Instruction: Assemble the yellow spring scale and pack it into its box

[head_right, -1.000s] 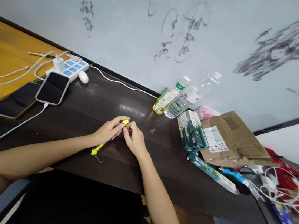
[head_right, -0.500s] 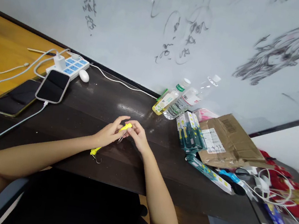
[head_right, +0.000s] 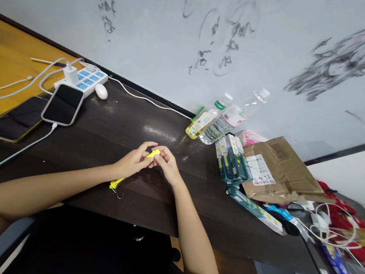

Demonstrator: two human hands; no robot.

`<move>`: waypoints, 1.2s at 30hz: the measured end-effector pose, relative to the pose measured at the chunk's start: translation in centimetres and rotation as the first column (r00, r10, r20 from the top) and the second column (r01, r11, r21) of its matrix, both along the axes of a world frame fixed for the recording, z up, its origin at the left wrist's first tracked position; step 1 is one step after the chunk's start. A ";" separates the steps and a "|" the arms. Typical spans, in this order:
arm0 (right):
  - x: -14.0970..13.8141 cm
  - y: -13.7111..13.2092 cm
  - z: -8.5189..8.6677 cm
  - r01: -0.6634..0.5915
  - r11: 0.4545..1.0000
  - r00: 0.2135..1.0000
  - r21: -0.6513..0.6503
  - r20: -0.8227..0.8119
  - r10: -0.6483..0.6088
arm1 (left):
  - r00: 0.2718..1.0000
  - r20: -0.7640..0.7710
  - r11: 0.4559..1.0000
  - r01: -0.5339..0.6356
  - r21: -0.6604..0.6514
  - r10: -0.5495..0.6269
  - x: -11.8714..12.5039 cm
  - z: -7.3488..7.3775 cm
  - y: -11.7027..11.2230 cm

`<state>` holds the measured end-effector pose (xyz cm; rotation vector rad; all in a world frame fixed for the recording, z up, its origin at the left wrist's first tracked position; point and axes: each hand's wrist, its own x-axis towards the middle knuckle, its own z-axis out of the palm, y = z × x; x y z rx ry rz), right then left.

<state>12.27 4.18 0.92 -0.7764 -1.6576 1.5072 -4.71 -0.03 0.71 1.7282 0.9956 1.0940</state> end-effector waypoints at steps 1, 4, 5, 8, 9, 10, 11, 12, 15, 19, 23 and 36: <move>0.0 0.0 0.0 -0.010 1.000 1.000 -0.004 -0.008 0.010 | 1.000 0.012 1.000 0.010 -0.024 -0.010 0.0 0.0 0.0; 0.2 0.1 -0.3 -0.036 0.999 0.999 -0.005 -0.029 0.036 | 0.999 0.041 0.998 0.030 -0.061 -0.028 0.1 -0.1 0.1; 0.2 0.1 -0.4 -0.043 0.999 0.999 -0.004 -0.032 0.043 | 0.999 0.046 0.998 0.032 -0.060 -0.029 0.1 0.0 0.1; 0.1 0.6 -0.7 -0.057 0.998 0.998 -0.002 -0.029 0.056 | 0.998 0.053 0.998 0.034 -0.055 -0.032 0.1 0.1 0.0; 0.0 0.8 -0.6 -0.057 0.998 0.998 -0.001 -0.021 0.057 | 0.998 0.055 0.998 0.038 -0.056 -0.035 0.1 0.2 0.0; 0.1 0.8 -0.4 -0.055 0.999 0.998 0.001 -0.008 0.055 | 0.998 0.056 0.998 0.043 -0.054 -0.040 0.0 0.3 -0.1; 0.2 0.7 0.0 -0.039 0.999 0.999 0.012 0.010 0.039 | 0.997 0.056 0.998 0.046 -0.048 -0.043 0.0 0.4 -0.1; 0.4 0.3 0.7 -0.004 0.999 1.000 0.035 0.026 0.004 | 0.998 0.054 0.998 0.047 -0.040 -0.045 -0.1 0.5 -0.1; 1.9 -3.2 3.4 0.160 0.971 0.987 0.175 -0.006 -0.161 | 0.999 0.037 0.999 0.037 -0.009 -0.037 -0.3 0.7 0.0; 3.8 -12.0 4.0 -0.398 0.917 0.916 0.037 0.074 0.395 | 0.999 0.024 1.000 0.026 0.011 -0.026 -0.4 0.7 0.1; 2.0 -18.0 -3.7 -0.522 0.847 0.587 -0.102 0.677 0.444 | 1.000 0.016 0.999 0.022 0.028 -0.023 -0.3 0.6 0.0; -2.1 -18.9 -15.2 -0.332 0.934 0.248 0.132 0.967 -0.049 | 0.998 -0.030 0.997 0.052 0.060 -0.051 -0.5 1.0 -0.3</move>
